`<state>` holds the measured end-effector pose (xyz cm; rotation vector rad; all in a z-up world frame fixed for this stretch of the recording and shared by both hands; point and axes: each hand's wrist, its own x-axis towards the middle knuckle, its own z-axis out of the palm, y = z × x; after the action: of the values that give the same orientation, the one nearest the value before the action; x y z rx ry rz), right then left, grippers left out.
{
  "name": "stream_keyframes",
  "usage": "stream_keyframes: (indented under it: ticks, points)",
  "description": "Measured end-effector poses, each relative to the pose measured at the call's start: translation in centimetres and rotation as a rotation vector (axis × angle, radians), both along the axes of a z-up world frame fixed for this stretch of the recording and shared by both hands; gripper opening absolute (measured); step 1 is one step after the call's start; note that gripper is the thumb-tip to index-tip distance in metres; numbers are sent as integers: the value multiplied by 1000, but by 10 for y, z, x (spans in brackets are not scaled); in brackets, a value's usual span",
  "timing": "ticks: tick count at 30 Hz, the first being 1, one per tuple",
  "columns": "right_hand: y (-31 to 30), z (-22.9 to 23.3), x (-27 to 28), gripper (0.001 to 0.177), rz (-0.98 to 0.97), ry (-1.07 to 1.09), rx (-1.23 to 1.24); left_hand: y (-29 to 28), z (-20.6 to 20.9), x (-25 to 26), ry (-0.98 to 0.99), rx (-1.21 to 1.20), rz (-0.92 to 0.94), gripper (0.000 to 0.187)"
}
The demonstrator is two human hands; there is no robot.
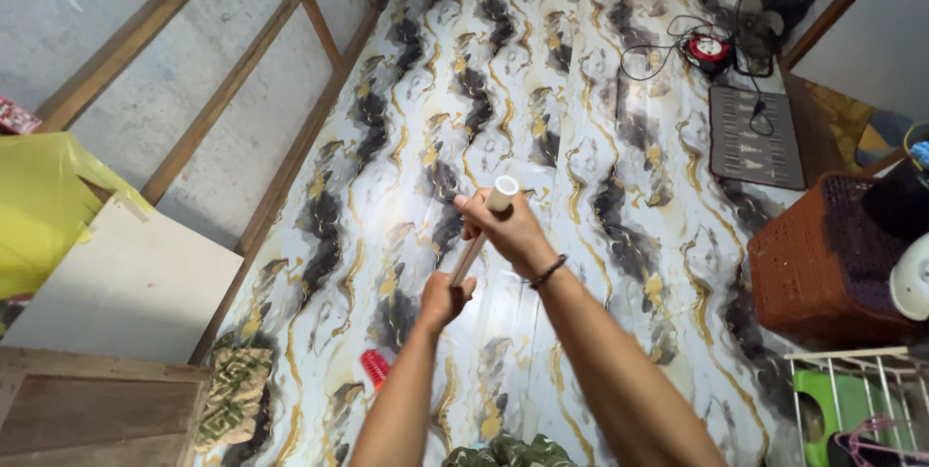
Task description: The person assembles a broom by connecting the pole sections to the broom head, handles an extension cord reel, and untangles the power cord of an electric fan by hand.
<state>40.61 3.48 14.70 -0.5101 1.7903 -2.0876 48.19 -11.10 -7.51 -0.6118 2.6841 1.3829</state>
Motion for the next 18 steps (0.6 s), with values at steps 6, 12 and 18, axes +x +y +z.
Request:
stream_keyframes:
  ticks: [6,12,18]
  points:
    - [5,33,-9,43,105,241,178,25,33,-67,187,-145,42,39]
    - [4,84,-16,39,132,504,133,19,101,-111,347,-143,-45,38]
    - [12,102,-68,41,84,394,142,49,69,-96,377,-91,120,41]
